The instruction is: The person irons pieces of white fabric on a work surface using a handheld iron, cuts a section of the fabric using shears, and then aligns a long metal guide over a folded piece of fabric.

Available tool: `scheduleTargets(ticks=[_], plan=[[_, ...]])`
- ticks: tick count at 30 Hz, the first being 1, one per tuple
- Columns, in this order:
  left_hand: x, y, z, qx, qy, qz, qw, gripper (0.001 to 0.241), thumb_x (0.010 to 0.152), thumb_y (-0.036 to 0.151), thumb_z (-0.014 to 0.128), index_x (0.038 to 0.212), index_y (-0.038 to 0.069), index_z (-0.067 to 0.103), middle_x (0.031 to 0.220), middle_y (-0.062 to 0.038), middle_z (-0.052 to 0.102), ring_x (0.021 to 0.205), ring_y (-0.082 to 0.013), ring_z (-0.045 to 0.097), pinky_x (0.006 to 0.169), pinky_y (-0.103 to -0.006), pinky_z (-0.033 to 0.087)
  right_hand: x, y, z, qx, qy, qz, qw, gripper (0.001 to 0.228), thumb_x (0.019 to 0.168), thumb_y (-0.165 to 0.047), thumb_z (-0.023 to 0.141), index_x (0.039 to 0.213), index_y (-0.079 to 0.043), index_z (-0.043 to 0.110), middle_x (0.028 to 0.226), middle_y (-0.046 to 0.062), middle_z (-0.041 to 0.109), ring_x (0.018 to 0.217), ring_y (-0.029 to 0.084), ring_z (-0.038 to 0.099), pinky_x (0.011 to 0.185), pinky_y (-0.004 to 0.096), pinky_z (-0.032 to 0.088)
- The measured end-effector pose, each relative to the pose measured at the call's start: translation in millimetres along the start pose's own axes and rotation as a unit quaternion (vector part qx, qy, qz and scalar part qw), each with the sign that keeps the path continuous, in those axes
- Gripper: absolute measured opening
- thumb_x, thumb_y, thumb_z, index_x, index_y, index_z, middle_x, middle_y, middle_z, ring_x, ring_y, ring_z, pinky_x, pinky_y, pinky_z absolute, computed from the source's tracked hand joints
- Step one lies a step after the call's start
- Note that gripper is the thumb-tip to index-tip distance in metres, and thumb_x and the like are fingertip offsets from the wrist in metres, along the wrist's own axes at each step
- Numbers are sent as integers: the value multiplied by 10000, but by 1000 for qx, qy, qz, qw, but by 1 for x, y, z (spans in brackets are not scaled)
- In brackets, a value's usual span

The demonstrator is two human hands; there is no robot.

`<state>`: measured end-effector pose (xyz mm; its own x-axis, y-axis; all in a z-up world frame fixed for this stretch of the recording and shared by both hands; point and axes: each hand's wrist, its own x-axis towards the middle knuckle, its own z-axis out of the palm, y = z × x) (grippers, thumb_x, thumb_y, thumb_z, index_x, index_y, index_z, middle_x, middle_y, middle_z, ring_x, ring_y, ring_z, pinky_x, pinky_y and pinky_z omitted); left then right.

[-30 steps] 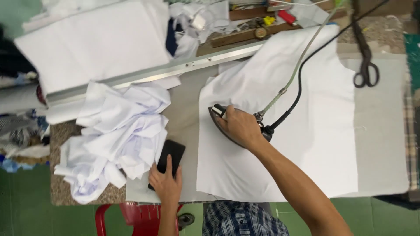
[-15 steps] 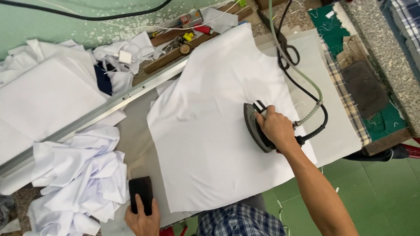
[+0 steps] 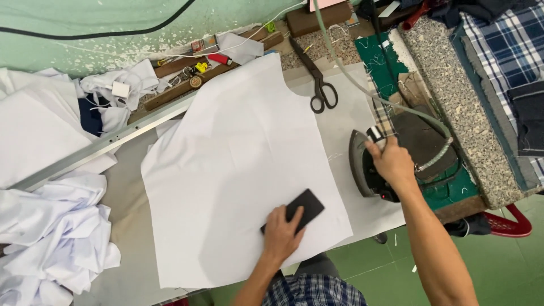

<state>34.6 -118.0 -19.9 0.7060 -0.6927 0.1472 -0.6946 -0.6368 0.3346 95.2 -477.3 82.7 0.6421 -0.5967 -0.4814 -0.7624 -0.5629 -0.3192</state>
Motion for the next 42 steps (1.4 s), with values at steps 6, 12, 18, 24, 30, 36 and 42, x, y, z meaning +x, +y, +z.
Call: scheduleTargets(ticks=[6,12,18,24,30,36,42], plan=[[54,1,22,-23,57,-31,998,589,803,349,806,1350,174,674,1076,-259,576,942,-425,581,799,-507,481,25,12,-15,59,103,-138,983,614,1074,-365,585,1438,128,535,1244,430,619,1203,589,577,1007,655,465],[-78,-141,-48,133,93,-257,953,661,949,468,637,1509,137,520,1198,-309,547,1007,-473,542,904,-574,491,-22,59,39,-272,357,-338,827,846,838,-208,805,1524,153,466,1506,395,469,1175,555,571,896,615,514],[-241,-217,-123,101,59,-427,897,719,971,441,594,1600,146,409,1283,-390,498,1145,-523,472,976,-608,459,-29,48,39,-287,427,-379,769,900,762,-325,898,1447,156,569,1397,380,576,982,494,624,782,543,498],[-299,-273,-147,98,54,-494,862,746,978,477,542,1625,157,358,1388,-423,436,1269,-526,408,1068,-603,371,-11,68,38,-322,387,-418,756,1155,588,-275,968,1550,159,498,1488,380,537,1068,520,666,856,563,568],[-271,-268,-154,200,102,-431,874,671,990,420,567,1577,124,429,1590,-361,310,1460,-548,301,1181,-657,264,44,99,45,-130,168,-333,919,803,906,-137,578,1594,119,251,1668,377,124,1523,532,107,1214,636,163],[-145,-230,-141,121,188,-277,934,661,1006,459,619,1543,98,480,1602,-297,318,1506,-448,286,1224,-599,215,-12,42,159,-230,409,-409,783,142,889,-322,726,912,-201,657,678,21,639,612,205,650,583,317,477],[-118,-231,-92,90,116,-228,962,689,1036,513,508,1601,142,377,1679,-250,214,1560,-404,181,1243,-616,110,-100,-49,212,-114,275,-513,805,541,946,-121,592,1482,-80,537,1579,179,492,1468,301,448,1225,447,325]])
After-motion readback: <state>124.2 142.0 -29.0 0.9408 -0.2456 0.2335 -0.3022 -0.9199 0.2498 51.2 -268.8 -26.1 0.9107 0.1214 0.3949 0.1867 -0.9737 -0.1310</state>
